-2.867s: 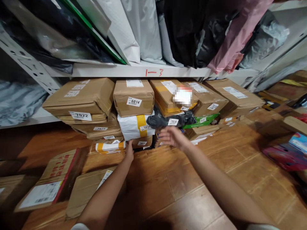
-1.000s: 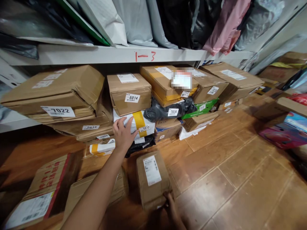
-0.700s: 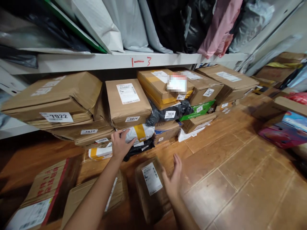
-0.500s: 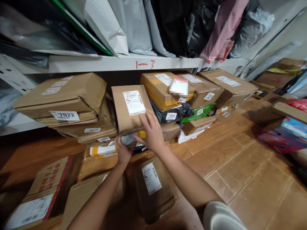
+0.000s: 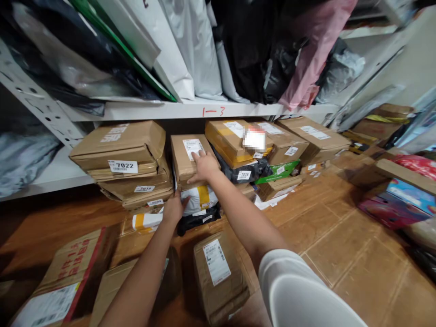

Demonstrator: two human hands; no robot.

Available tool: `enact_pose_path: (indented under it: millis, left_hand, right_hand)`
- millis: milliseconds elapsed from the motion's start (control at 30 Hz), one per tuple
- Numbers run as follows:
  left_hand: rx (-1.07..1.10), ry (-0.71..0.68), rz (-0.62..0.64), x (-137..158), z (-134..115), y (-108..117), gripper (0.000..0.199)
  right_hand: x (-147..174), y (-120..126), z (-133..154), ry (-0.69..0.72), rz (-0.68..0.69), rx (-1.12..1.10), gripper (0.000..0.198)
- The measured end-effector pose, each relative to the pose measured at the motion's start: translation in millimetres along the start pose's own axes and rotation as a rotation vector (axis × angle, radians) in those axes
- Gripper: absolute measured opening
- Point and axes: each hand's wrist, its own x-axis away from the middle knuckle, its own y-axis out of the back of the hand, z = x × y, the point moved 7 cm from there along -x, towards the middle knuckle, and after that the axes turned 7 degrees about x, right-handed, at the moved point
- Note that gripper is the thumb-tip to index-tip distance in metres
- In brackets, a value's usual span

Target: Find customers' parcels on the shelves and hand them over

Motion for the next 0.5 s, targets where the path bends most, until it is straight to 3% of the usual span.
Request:
enact_pose_path:
  millis: [167, 233, 333, 400, 433, 500]
  left_hand:
    - [0.039, 0.031, -0.079, 29.6, -18.0, 18.1, 0.061]
    - [0.061, 0.051, -0.18, 45.7, -29.2, 33.3, 0.069]
    - [0.131, -0.075, -0.397, 56.6, -62.6, 72.1, 0.071]
    - [0.156, -0.246, -0.481, 46.8, -96.3, 99.6, 0.064]
    - [0.142, -0.313, -0.475, 34.9, -113.5, 109.8, 0.06]
    - [0.056, -0.309, -0.388, -2.8, -139.0, 119.9, 0.053]
  right_hand:
    - [26.9, 22.2, 11.1, -0.064, -0.016, -0.007, 0.116]
    - [44.8, 52.0, 10.6, -0.006, -0.078, 0.0, 0.1]
    - [80.1, 123.5, -12.7, -0.03, -0.392, 0.018, 0.069]
    - [105.4, 166.3, -57.0, -0.349, -0.592, 0.022, 0.076]
    - [113.4, 176.8, -80.7, -0.514, -0.584, 0.005, 0.089]
    - [117.4, 179.5, -121.3, -0.75, -0.427, -0.051, 0.114]
